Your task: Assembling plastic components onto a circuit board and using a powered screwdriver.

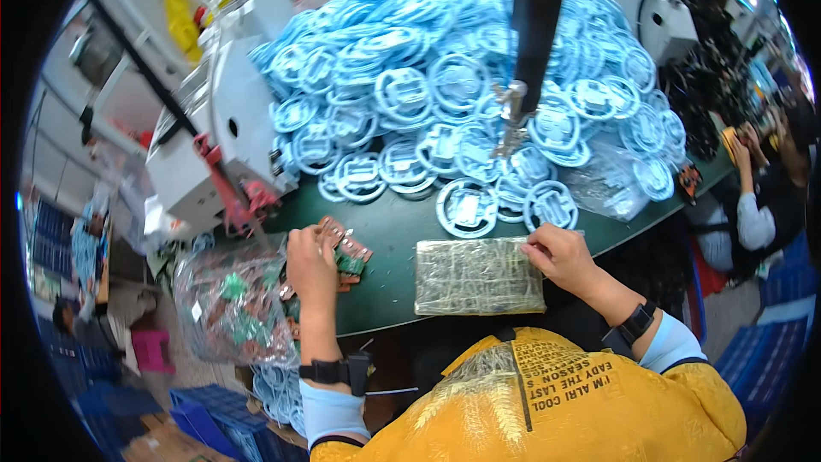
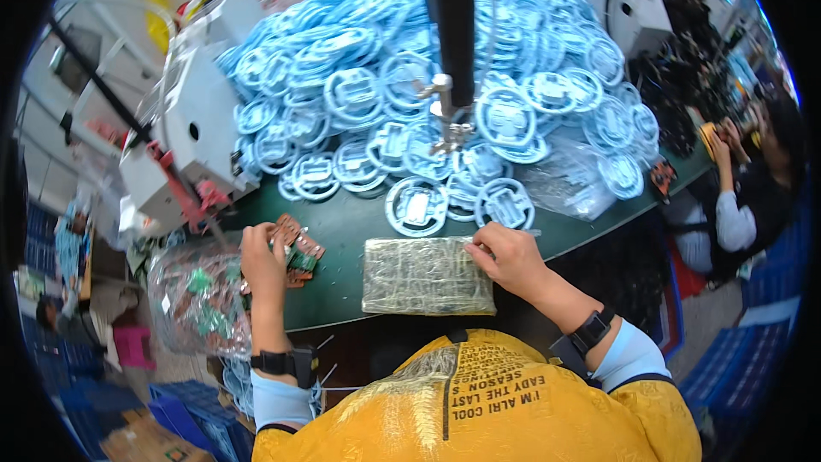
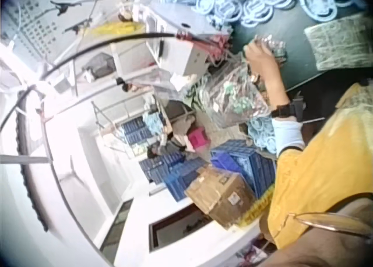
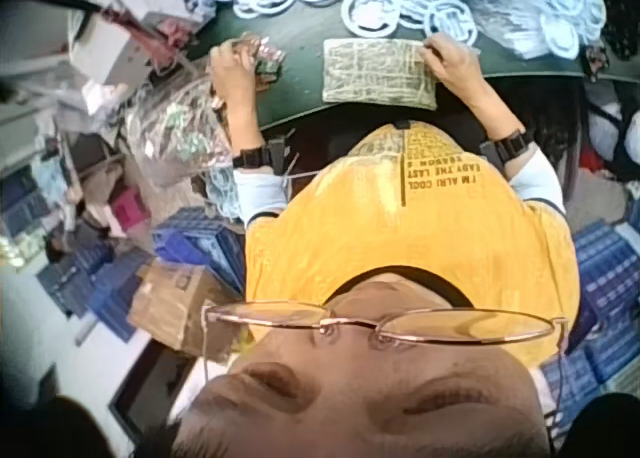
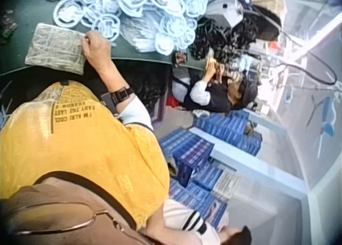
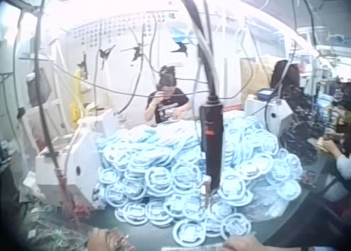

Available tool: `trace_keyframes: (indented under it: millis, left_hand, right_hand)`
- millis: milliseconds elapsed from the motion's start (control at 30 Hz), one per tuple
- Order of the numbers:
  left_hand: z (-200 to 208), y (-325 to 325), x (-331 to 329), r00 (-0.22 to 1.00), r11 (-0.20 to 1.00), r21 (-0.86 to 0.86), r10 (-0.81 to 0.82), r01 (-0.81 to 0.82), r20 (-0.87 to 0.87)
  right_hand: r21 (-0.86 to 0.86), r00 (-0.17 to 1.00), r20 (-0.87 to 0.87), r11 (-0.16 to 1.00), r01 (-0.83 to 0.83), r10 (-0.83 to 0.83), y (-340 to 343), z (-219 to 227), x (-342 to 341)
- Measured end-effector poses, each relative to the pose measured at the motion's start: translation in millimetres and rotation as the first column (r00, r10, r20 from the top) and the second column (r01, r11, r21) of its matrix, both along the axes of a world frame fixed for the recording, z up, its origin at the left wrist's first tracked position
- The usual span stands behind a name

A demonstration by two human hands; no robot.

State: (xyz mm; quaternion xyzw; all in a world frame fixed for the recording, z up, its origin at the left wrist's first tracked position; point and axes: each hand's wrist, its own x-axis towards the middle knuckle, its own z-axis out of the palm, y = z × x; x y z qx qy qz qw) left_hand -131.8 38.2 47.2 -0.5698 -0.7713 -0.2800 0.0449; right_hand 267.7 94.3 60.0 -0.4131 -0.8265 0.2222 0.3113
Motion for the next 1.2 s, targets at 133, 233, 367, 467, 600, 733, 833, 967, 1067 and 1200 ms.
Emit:
trace_keyframes:
  millis: [133, 233, 367, 467, 600, 733, 833, 967, 1067, 1200]
  left_hand:
    - [15.8, 21.0, 76.1, 0.889, 0.916, -0.031, -0.379, 0.4, 0.255]
    - [15.5, 40.2, 108.6, 0.854, 0.857, -0.08, -0.49, 0.509, 0.177]
    - [3.2, 66.8, 108.3, 0.792, 0.789, -0.072, -0.611, 0.61, 0.014]
    - [16.9, 66.8, 99.2, 0.797, 0.804, 0.005, -0.591, 0.595, 0.125]
    - [33.8, 38.3, 69.7, 0.854, 0.921, 0.104, -0.388, 0.376, 0.346]
    - [28.0, 1.9, 49.2, 0.901, 0.885, -0.277, -0.277, 0.375, 0.335]
    - [3.9, -16.2, 52.4, 0.903, 0.876, -0.248, -0.36, 0.414, 0.237]
    - [-83.3, -68.5, -4.6, 0.952, 0.962, -0.089, -0.237, 0.258, 0.195]
    - [-8.9, -52.7, 65.9, 0.959, 0.958, -0.151, -0.262, 0.245, -0.105]
    - [-22.5, -42.0, 77.1, 0.958, 0.963, -0.037, -0.271, 0.268, -0.099]
  right_hand:
    - [0.216, 0.992, 0.123, 0.976, -0.011, -0.016, -3.5, -2.2, 7.7]
    - [0.243, 0.987, 0.15, 0.97, 0.025, -0.063, -2.2, -3.4, 10.9]
    - [0.28, 0.974, 0.223, 0.96, -0.027, -0.038, 2.4, 1.9, 6.2]
    - [0.366, 0.946, 0.325, 0.922, -0.128, 0.002, 18.3, 8.0, -13.6]
    - [0.367, 0.903, 0.414, 0.887, -0.281, 0.114, 52.5, -3.0, -46.4]
    - [0.237, 0.94, 0.293, 0.939, -0.249, 0.176, 74.9, -14.4, -54.1]
    - [0.299, 0.979, 0.158, 0.939, -0.17, 0.126, 69.4, -24.9, -51.2]
    - [0.41, 0.946, 0.152, 0.852, -0.325, 0.287, 16.4, -10.9, -52.6]
    - [0.421, 0.951, 0.213, 0.857, -0.296, 0.224, -10.2, -25.8, -19.2]
    - [0.442, 0.952, 0.223, 0.849, -0.29, 0.209, -21.8, -37.9, 6.7]
